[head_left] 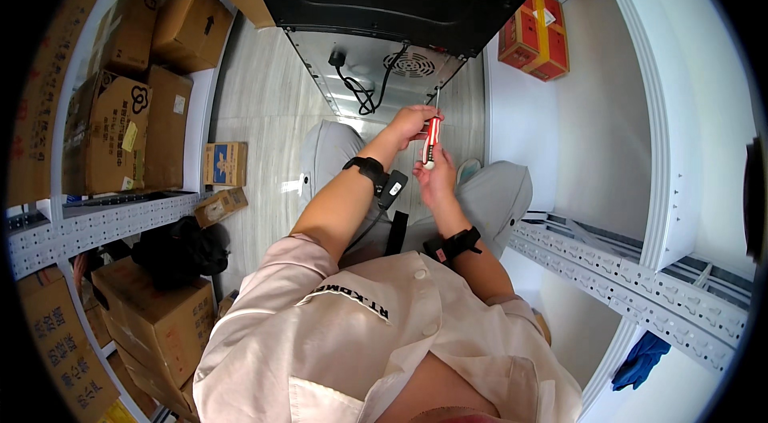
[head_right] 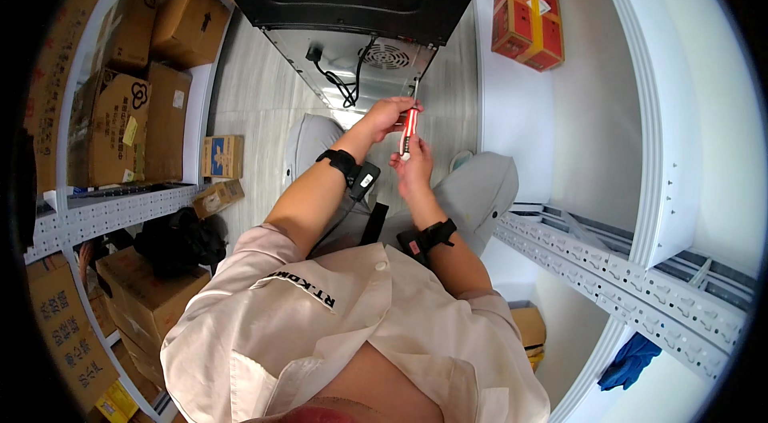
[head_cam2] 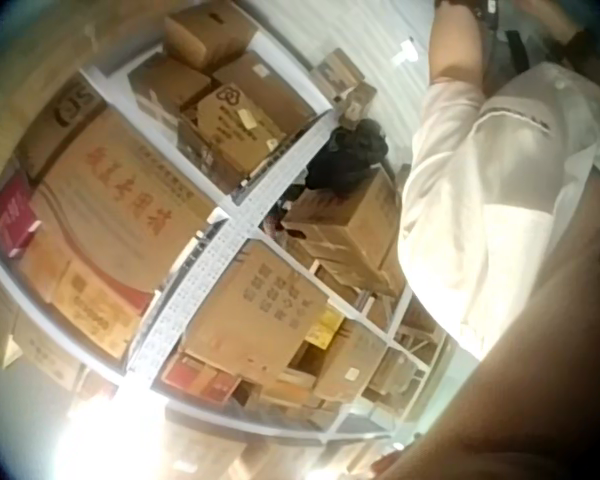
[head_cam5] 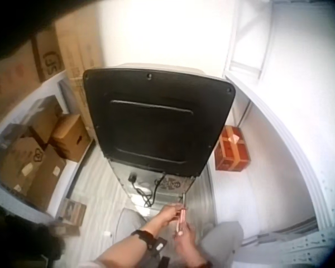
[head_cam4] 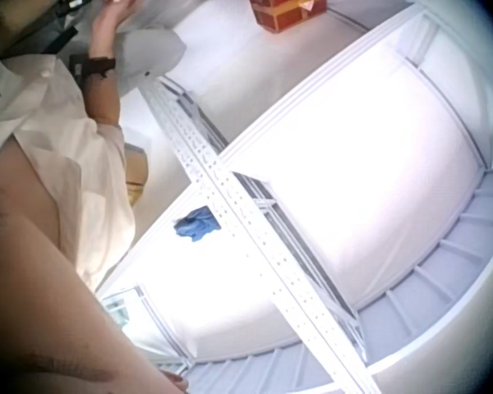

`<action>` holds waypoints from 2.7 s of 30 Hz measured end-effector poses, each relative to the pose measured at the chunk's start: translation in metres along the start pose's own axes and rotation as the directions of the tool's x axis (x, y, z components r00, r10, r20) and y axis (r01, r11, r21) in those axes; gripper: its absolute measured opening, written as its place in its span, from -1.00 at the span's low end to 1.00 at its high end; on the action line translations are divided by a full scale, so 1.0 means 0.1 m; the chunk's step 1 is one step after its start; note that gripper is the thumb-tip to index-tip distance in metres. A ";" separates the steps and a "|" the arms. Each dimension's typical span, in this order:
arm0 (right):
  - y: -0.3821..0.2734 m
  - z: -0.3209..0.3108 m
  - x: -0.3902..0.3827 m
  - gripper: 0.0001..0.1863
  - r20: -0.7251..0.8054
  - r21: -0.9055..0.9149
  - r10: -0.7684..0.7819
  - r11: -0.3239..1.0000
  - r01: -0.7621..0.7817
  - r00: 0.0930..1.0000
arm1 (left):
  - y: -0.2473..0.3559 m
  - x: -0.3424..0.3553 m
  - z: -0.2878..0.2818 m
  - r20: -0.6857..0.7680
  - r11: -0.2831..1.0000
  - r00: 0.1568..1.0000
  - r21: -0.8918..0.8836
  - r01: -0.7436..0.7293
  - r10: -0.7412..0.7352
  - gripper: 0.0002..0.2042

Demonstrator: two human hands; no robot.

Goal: The person uses a screwdriver to unscrew several screws from a metal panel of an appliance and later removes the panel by hand.

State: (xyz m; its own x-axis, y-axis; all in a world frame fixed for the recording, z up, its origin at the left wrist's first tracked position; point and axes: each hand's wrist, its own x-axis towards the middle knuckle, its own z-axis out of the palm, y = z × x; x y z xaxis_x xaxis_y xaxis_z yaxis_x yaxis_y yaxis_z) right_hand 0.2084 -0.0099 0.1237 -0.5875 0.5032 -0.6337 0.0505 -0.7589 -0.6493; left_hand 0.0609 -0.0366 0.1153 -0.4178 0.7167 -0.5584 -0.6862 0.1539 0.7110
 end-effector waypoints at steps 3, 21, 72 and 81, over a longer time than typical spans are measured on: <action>0.04 -0.17 0.11 -0.67 0.237 0.243 0.149 0.947 -0.208 0.960 | 0.01 -0.07 0.03 -0.005 1.000 1.000 0.001 0.021 -0.021 -0.77; -0.09 -0.17 0.17 -0.62 0.117 0.264 0.211 0.935 -0.236 0.970 | -0.02 -0.26 -0.08 0.055 0.994 0.996 0.086 0.064 -0.069 -0.74; -1.11 0.57 -0.16 -0.68 0.196 -0.012 -0.575 0.809 0.588 0.794 | 1.88 -0.94 -1.76 -0.350 0.732 0.661 0.120 -0.671 0.664 -0.28; -1.42 0.80 0.10 -0.78 0.330 0.089 -0.613 0.777 0.623 0.718 | 1.85 -0.87 -1.57 -0.231 0.664 0.656 -0.054 -0.746 0.718 -0.40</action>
State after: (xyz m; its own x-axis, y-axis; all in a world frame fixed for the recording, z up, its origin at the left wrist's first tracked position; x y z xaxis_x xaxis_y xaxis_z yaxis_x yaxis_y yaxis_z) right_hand 0.1305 0.0696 0.2434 -0.7193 0.6898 0.0817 -0.3988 -0.3137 -0.8617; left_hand -0.1232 -0.1777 0.2285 -0.9047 0.4236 0.0456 -0.1762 -0.4694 0.8652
